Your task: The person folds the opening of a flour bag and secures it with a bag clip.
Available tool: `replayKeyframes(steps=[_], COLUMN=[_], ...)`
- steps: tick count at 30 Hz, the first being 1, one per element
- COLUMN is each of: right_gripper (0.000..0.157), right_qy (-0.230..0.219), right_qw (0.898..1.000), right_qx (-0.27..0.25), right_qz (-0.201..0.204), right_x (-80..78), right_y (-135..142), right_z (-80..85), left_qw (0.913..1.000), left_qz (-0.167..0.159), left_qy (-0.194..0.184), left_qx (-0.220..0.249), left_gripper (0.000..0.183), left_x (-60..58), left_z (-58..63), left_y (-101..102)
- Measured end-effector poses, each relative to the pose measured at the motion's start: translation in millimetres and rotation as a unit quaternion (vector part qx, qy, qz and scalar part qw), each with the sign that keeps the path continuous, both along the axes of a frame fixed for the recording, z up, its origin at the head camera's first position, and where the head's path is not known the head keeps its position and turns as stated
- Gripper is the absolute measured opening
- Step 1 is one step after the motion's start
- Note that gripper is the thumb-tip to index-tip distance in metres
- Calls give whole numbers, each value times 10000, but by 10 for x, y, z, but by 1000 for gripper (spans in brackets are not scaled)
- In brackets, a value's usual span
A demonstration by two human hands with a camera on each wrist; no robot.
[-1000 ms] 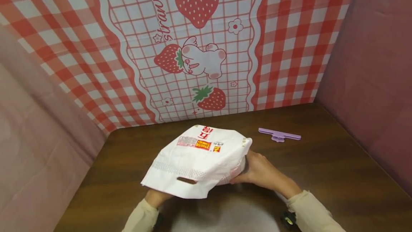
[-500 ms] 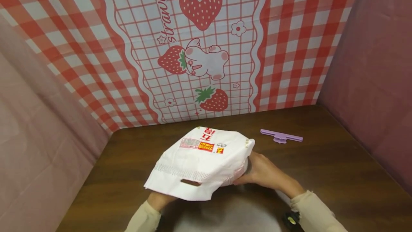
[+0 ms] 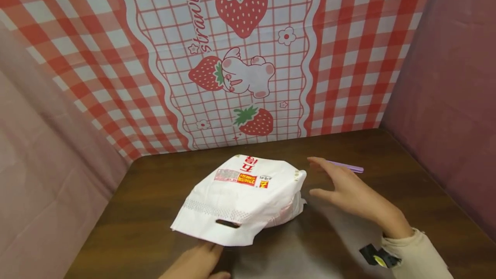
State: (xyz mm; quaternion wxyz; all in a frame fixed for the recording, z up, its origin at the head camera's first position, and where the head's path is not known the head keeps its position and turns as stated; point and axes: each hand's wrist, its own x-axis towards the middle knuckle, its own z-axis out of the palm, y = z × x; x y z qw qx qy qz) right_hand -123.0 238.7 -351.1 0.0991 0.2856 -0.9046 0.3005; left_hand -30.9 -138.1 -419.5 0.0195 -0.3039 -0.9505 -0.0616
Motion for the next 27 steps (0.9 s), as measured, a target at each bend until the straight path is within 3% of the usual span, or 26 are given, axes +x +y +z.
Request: replayKeyframes(steps=[2,3,6,8,10,12,14,16,19,21,24,27], right_gripper=[69,69,72,75,74,70,64,58,55,55,56,55], right_qy=[418,603,1146,1483,1748,1902,2039,2096,2204,2204,2198,2153], right_qw=[9988,9975,9922,9878,9842,9817,9789,9775,9749,9743,9729,9716], right_qx=[165,222,260,236,139,50,33,75,259,395,587,735], right_qz=[-191,-283,-413,-406,-234,1,146,213,183,237,426,654], right_x=[65,93,178,235,287,333,368,394,428,445,468,482], right_y=[-13,-33,-127,-211,-303,-391,-462,-527,-609,-657,-726,-787], right_z=[125,176,288,342,383,425,459,485,494,478,430,375], left_qw=[9989,9973,9893,9834,9788,9754,9687,9548,9401,9384,9484,9624], left_qz=[-416,-674,-1402,-1781,-2009,-2082,-2040,-1828,-1386,-1119,-742,-448], left_qy=[-31,126,411,305,228,627,1375,2323,3098,3259,3083,2634], left_qx=[-216,-246,-31,147,315,367,346,310,320,257,-46,-494], left_gripper=[70,67,50,40,34,30,28,29,36,40,55,77], left_x=[61,89,166,210,242,262,249,215,153,116,73,45], left_z=[78,116,252,382,525,673,803,903,997,1020,1015,985], left_y=[13,21,60,90,124,165,220,280,371,420,461,461])
